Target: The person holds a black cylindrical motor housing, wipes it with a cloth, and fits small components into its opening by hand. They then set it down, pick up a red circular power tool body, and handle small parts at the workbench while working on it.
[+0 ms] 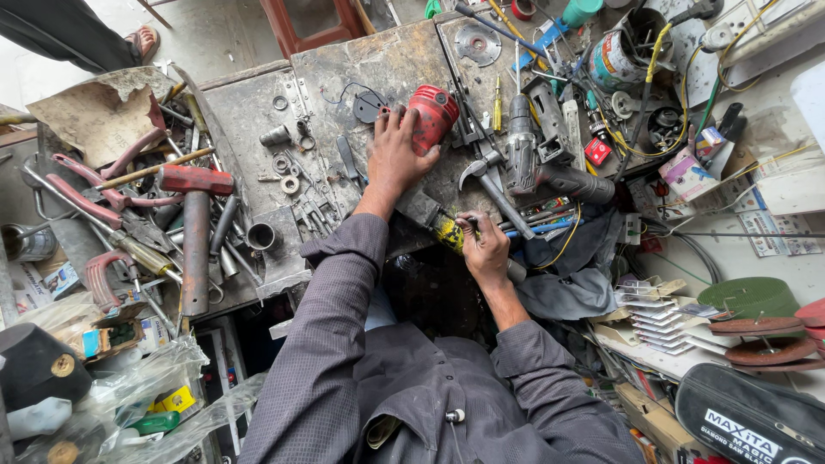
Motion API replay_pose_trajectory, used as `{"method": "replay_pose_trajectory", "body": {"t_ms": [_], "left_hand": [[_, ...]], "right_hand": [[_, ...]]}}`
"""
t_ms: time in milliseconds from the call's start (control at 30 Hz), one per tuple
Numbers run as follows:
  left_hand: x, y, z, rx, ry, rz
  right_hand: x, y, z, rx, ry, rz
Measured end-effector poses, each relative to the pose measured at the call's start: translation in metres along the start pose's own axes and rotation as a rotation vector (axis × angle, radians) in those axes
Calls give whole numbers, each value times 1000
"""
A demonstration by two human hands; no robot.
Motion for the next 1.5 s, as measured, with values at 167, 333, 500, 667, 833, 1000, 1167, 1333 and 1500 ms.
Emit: {"method": "replay_pose_trajectory", "body": {"t_ms": [167, 333, 500, 667, 833, 1000, 1167, 1333, 1500], "left_hand": [[0, -1, 3, 14, 2, 1], [1, -3, 4, 3, 9, 0], [1, -4, 7, 14, -4, -7], [1, -2, 4, 22, 26, 7], [3, -5, 6, 17, -12, -16], [1, -5, 8, 16, -21, -20], [2, -4, 7, 27, -24, -19], [2, -2, 7, 30, -19, -9], [3, -1, 3, 27, -34, -25]], "right_hand": [[1, -1, -2, 1, 20, -35], [2, -2, -1, -11, 27, -45], [5, 4, -2, 12, 45, -27], [8, 16, 1, 61, 36, 70], [7, 1, -1, 22, 41, -41], [1, -17, -3, 15, -1, -177], [-7, -28, -2, -54, -36, -252], [-8, -25, -2, -50, -21, -238], [-9, -17, 1, 13, -27, -163]]}}
Point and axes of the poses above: each hand's wrist, its own x-axis towards the middle knuckle, its own z-axis out of the palm, y = z × x, the point moved 10 cm from there along x, towards the middle knuckle, and after that the axes turned 2 degrees about z, right-handed, at the moved point
